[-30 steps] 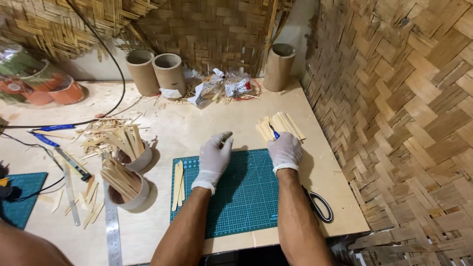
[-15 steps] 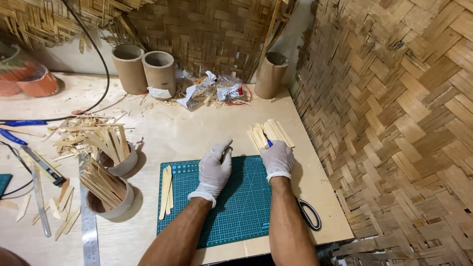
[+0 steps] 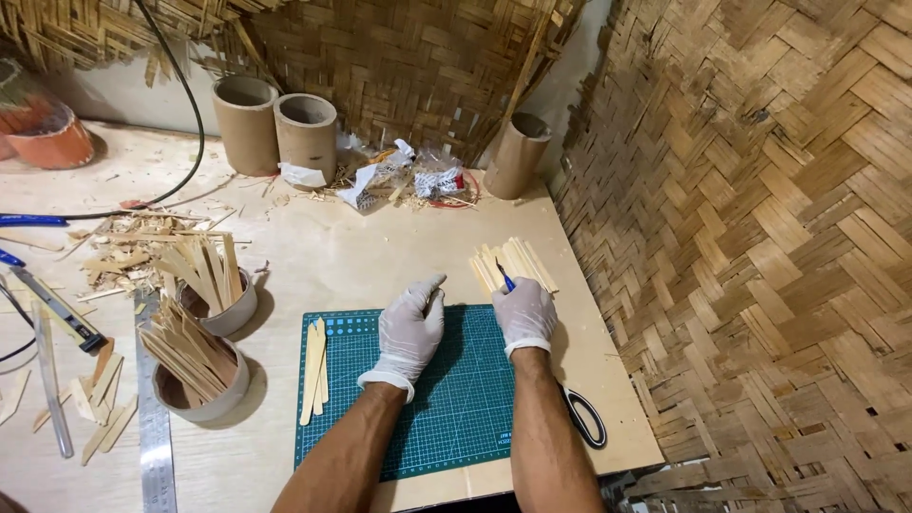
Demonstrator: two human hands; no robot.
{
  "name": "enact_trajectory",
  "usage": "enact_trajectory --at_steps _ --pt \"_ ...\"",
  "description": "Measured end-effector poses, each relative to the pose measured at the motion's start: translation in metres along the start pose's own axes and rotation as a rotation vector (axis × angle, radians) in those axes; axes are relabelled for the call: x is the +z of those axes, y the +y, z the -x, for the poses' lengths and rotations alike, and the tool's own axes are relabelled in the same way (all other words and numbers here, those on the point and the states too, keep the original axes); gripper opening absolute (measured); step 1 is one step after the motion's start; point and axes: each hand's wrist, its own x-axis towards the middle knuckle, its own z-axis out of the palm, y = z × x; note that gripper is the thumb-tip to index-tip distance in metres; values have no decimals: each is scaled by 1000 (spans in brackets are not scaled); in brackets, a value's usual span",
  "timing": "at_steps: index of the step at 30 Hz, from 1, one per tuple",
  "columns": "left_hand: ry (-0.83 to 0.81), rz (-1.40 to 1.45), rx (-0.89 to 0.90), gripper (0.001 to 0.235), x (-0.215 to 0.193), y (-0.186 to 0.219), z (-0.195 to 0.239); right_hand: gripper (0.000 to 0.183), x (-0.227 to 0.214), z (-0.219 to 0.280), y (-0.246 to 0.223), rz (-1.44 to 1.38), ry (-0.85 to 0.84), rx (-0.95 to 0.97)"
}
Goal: Trimming small wooden sticks to size using hand-held cutters on a workbench.
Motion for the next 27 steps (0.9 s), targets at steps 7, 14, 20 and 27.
enact_trajectory --at_steps 7,14,20,27 --pt "18 169 -123 31 -6 9 -12 35 -1 -2 1 -32 11 33" --pt "-5 264 -227 30 3 -2 -12 38 -14 -2 -2 -52 41 60" --pt "-10 324 -384 26 -2 12 -18 30 1 -14 7 -277 118 -43" --pt "-20 539 -605 34 -9 23 -31 16 -6 53 -47 -906 151 -236"
